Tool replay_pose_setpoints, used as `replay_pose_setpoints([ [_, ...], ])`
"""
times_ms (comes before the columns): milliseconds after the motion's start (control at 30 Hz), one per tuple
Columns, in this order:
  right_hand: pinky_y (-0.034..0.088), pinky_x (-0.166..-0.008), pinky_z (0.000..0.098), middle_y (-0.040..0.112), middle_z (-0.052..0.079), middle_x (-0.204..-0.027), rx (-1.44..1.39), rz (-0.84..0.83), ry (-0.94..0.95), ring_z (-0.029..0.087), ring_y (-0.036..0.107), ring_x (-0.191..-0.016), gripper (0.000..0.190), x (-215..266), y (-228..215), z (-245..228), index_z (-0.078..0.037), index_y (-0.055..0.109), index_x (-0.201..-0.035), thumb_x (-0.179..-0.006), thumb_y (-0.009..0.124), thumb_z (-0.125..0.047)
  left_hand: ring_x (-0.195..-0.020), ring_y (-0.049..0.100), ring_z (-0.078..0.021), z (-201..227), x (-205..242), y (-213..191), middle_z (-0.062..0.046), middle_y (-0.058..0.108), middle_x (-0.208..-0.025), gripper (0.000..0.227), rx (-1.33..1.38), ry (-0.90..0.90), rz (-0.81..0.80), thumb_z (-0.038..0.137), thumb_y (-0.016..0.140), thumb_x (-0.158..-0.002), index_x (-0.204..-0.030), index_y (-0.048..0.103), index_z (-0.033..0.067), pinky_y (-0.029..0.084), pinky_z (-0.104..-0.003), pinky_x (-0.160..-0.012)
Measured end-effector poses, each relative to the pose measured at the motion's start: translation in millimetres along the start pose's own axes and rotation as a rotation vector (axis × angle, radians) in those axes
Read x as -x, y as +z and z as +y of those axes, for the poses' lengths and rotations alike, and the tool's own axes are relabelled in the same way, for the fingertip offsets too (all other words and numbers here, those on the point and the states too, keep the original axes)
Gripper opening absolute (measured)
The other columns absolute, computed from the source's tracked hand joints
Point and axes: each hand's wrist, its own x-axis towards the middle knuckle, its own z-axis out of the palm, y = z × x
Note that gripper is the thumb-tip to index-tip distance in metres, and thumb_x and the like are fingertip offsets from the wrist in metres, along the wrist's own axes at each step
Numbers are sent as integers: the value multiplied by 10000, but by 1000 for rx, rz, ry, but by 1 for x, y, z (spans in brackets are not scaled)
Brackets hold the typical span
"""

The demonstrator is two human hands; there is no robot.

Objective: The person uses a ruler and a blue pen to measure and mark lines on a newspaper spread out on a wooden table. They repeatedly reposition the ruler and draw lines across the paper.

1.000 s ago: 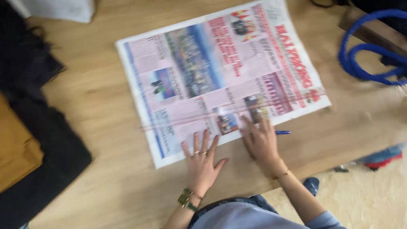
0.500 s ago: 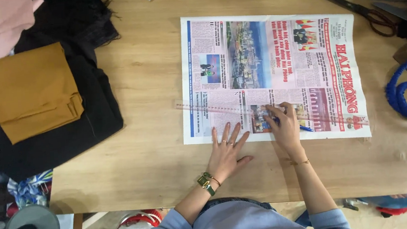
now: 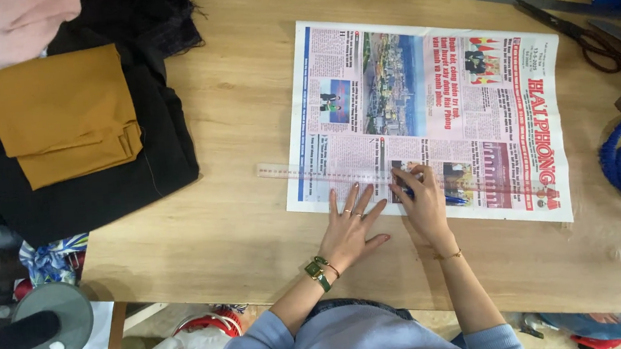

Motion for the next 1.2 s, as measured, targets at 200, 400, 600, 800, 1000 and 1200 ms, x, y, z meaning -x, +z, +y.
replay_pose_setpoints([
  [200, 580, -843, 428, 522, 54, -1182, 49, -9, -9, 349, 662, -1025, 359, 13, -14, 4, -277, 707, -1295, -945, 720, -353, -1562, 148, -348, -1, 1, 6, -126, 266, -1670, 722, -57, -22, 13, 687, 497, -915, -1526, 432, 306, 79, -740, -1180],
  [400, 574, -850, 395, 510, 39, -1171, 93, 62, -40, 311, 648, -1018, 356, 25, -6, 36, -294, 707, -1309, -965, 707, -382, -1561, 157, -333, 0, 1, -1, -123, 236, -1684, 716, -72, -33, -29, 709, 433, -934, -1537, 406, 325, 67, -732, -1184],
  [600, 568, -858, 401, 514, 50, -1173, 125, 112, -84, 311, 630, -1004, 378, 34, 1, 49, -288, 702, -1319, -954, 704, -387, -1561, 160, -330, 1, 1, -7, -124, 240, -1681, 715, -64, -41, -67, 703, 417, -943, -1546, 386, 320, 41, -730, -1188],
  [800, 556, -790, 364, 524, 47, -1130, 189, 252, -146, 268, 622, -907, 337, 35, 6, 39, -276, 712, -1297, -980, 675, -385, -1548, 163, -363, 0, 0, -6, -128, 246, -1676, 690, -101, -53, -34, 703, 411, -943, -1526, 412, 333, 74, -758, -1162],
  [1000, 556, -763, 393, 545, 60, -1108, 206, 290, -173, 285, 630, -890, 333, 24, 21, 34, -271, 719, -1285, -971, 678, -374, -1542, 135, -383, -6, 0, -1, -162, 196, -1681, 669, -123, -109, 68, 654, 442, -977, -1512, 448, 253, 92, -754, -1151],
  [1200, 549, -760, 405, 547, 67, -1117, 198, 273, -169, 294, 632, -884, 329, 19, 23, 29, -268, 711, -1297, -996, 647, -385, -1534, 198, -384, -13, -2, 4, -175, 272, -1658, 714, -120, -90, 93, 656, 466, -960, -1517, 440, 209, 96, -742, -1160],
])
